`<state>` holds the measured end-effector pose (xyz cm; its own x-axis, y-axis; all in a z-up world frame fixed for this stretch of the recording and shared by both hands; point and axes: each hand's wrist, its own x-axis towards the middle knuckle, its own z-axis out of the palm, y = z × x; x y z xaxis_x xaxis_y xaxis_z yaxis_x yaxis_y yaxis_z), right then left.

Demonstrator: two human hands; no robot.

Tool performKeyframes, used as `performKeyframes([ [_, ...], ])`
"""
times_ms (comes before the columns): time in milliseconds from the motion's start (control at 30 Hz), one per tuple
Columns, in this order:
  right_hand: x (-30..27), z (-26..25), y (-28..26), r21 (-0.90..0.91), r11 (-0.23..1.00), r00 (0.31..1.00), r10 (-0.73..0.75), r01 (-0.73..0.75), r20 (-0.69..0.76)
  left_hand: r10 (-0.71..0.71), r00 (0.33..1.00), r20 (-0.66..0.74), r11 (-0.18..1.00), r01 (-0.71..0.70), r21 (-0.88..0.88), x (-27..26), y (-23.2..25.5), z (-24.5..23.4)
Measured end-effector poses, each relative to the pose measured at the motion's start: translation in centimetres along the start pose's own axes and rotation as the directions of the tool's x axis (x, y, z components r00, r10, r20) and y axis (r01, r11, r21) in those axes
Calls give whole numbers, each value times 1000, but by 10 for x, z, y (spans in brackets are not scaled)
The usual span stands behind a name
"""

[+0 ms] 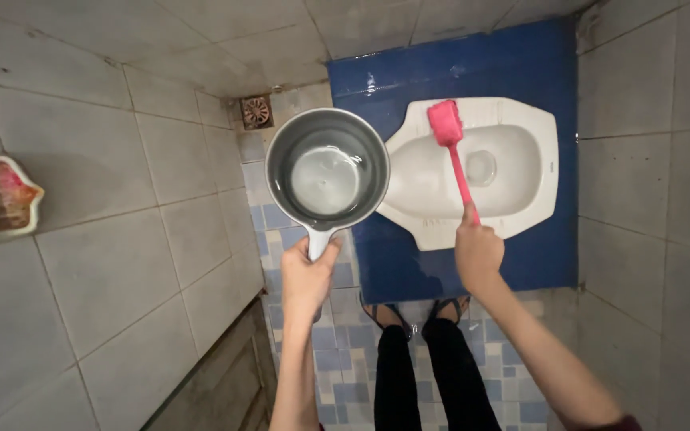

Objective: Scrubbing a squat toilet with a brush and rinsing it with water using a dipper.

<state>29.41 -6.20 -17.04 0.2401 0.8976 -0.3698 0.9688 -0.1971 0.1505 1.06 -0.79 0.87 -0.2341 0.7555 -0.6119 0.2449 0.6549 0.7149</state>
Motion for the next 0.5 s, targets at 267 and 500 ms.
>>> performKeyframes([
  [267,37,-2,11,73,996,992,-39,48,-117,-65,998,22,998,65,-11,-2,1,5],
  [500,39,19,18,71,996,993,-36,45,-117,-58,998,18,996,59,-64,-5,3,11],
])
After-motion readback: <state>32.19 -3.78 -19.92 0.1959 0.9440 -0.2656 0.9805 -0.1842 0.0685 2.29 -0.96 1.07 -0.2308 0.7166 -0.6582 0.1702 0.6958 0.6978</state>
